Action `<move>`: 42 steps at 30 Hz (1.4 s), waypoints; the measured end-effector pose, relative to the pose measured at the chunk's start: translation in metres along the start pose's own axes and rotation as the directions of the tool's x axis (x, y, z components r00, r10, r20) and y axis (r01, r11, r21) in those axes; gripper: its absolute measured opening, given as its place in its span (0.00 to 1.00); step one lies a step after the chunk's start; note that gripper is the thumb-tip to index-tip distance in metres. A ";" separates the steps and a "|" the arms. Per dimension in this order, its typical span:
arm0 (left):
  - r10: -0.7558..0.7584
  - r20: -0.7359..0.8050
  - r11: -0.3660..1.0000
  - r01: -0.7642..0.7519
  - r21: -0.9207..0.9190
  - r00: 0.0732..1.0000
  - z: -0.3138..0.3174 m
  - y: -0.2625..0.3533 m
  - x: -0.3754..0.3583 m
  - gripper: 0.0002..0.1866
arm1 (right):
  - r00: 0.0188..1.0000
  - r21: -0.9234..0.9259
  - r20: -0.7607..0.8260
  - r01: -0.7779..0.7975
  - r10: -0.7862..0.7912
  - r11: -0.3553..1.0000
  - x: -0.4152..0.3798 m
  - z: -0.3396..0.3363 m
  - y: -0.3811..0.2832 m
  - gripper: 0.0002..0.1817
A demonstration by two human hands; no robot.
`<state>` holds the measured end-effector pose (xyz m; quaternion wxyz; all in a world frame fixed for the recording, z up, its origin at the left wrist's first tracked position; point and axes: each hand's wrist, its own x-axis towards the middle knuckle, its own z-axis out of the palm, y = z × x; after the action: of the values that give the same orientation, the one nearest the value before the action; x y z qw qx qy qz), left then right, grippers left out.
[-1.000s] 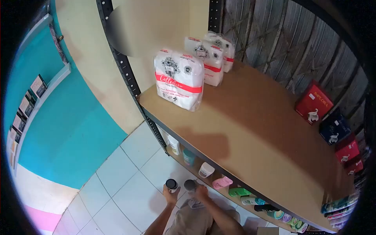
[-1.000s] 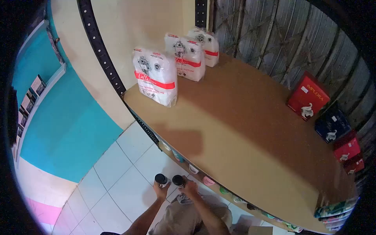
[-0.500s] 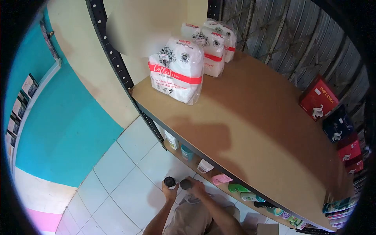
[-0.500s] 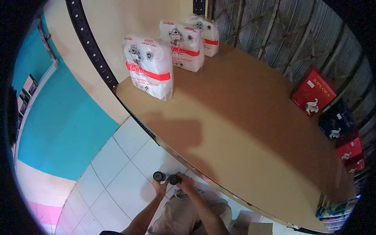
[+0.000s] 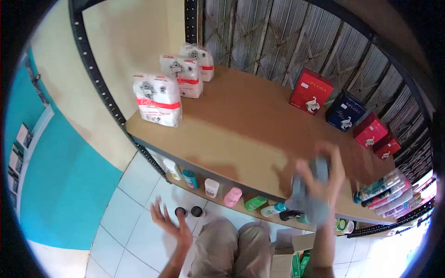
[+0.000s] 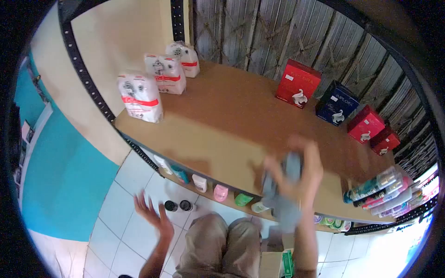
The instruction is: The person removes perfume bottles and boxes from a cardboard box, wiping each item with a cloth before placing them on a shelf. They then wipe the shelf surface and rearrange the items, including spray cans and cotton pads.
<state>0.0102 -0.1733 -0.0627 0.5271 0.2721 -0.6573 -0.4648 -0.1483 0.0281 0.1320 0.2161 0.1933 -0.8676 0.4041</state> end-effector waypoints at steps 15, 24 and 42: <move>0.328 -0.160 0.933 -0.294 0.206 0.931 0.118 0.058 0.215 0.57 | 0.873 -0.328 0.441 0.375 -0.210 0.867 0.066 0.132 0.078 0.30; 0.194 -0.067 0.964 -0.177 0.199 0.979 0.118 0.057 0.213 0.57 | 0.906 -0.462 0.393 0.340 -0.155 0.819 0.201 0.245 0.076 0.30; 0.237 -0.107 0.964 -0.221 0.146 0.966 0.120 0.058 0.209 0.55 | 0.842 -0.508 0.523 0.431 -0.130 0.746 0.222 0.254 0.100 0.28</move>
<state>-0.1571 -0.2869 0.0795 0.5977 0.2568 -0.6800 -0.3384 -0.4394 -0.1471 0.0413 0.1170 0.3347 -0.9350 0.0081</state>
